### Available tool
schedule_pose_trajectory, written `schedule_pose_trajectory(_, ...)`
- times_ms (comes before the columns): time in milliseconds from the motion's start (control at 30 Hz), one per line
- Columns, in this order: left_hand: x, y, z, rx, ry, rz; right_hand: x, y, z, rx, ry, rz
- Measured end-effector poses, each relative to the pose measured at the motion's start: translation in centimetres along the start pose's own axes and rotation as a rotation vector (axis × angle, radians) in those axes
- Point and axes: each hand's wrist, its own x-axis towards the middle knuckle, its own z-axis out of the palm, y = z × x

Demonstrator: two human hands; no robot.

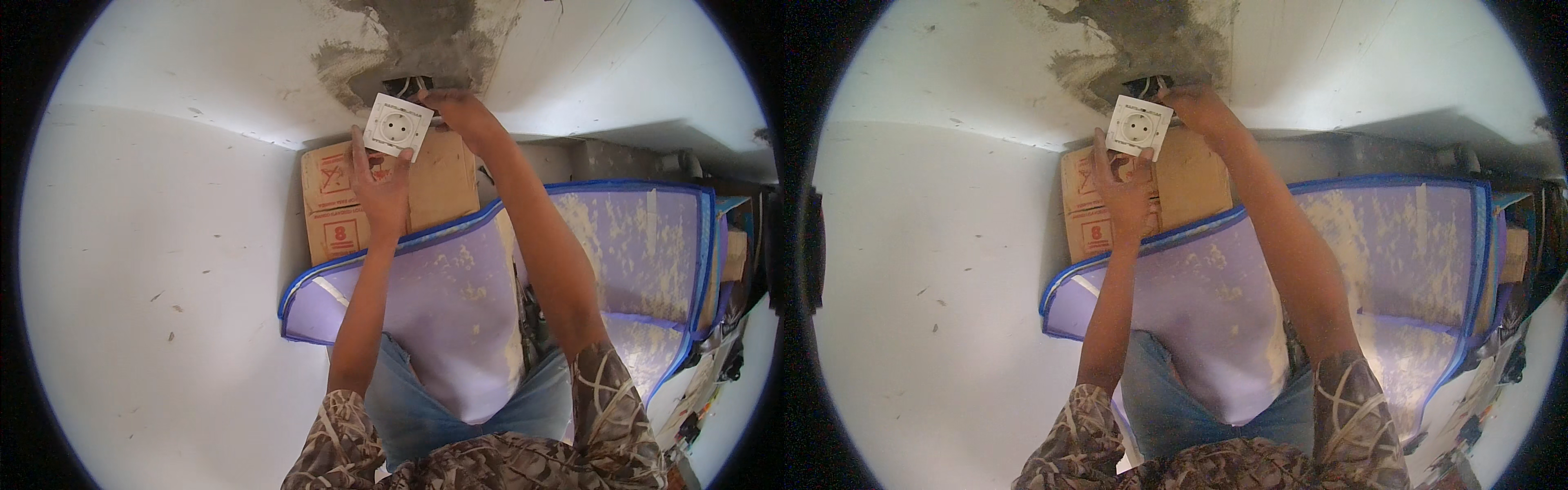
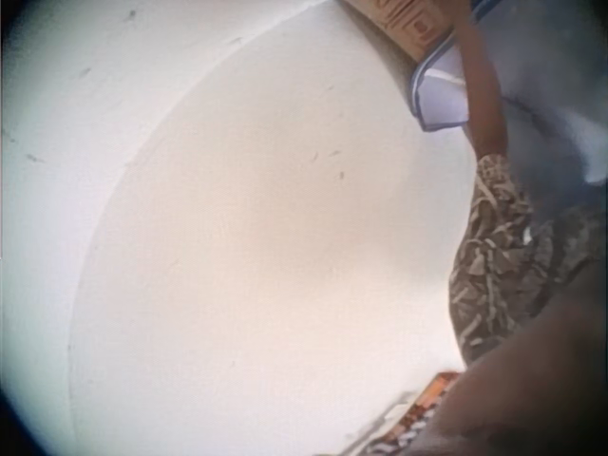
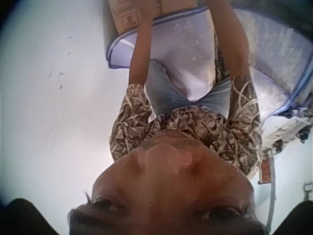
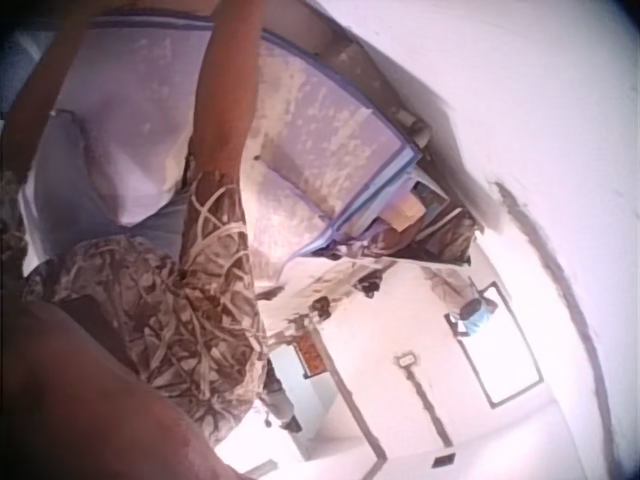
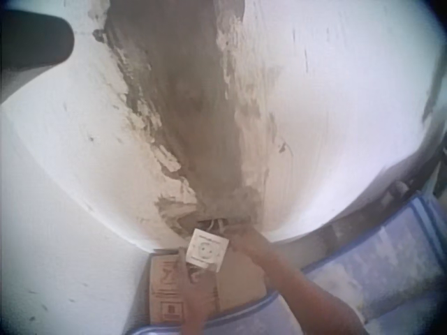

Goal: The person positions an electrical outlet cover into a wall recess, organizes the internal wiring by hand, and secures the unit into the wall using a screwdriver.

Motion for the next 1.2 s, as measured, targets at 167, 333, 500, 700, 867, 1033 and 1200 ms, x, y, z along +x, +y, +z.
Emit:
schedule_pose_trajectory(167, -1.2, 1.1, 0.7, 0.139, -0.035, -0.093, 0.4, 0.5, 0.5, 0.040, 0.040, -0.012)
schedule_pose_trajectory(333, -1.9, 0.4, 1.6, 0.205, 0.034, -0.023, 0.4, 0.6, 0.9, 0.106, 0.030, 0.022)
schedule_pose_trajectory(500, -2.4, 0.5, 1.9, 0.216, 0.001, -0.023, 0.3, 0.9, 0.5, 0.126, 0.056, 0.042)
schedule_pose_trajectory(700, -2.1, 0.3, 1.8, 0.199, -0.028, -0.060, 0.3, 0.8, 0.4, 0.098, 0.019, 0.039)
schedule_pose_trajectory(867, -1.2, 0.5, 1.1, 0.198, -0.132, -0.099, 0.3, 0.9, 0.3, -0.026, 0.049, 0.052)
schedule_pose_trajectory(1033, 0.5, -1.4, 0.3, 0.176, -0.191, -0.083, -0.6, 0.1, 1.5, 0.102, 0.020, -0.043)
schedule_pose_trajectory(1200, 0.1, -2.7, 2.2, 0.182, -0.168, 0.018, 0.5, 2.8, 0.5, 0.232, 0.019, -0.130)
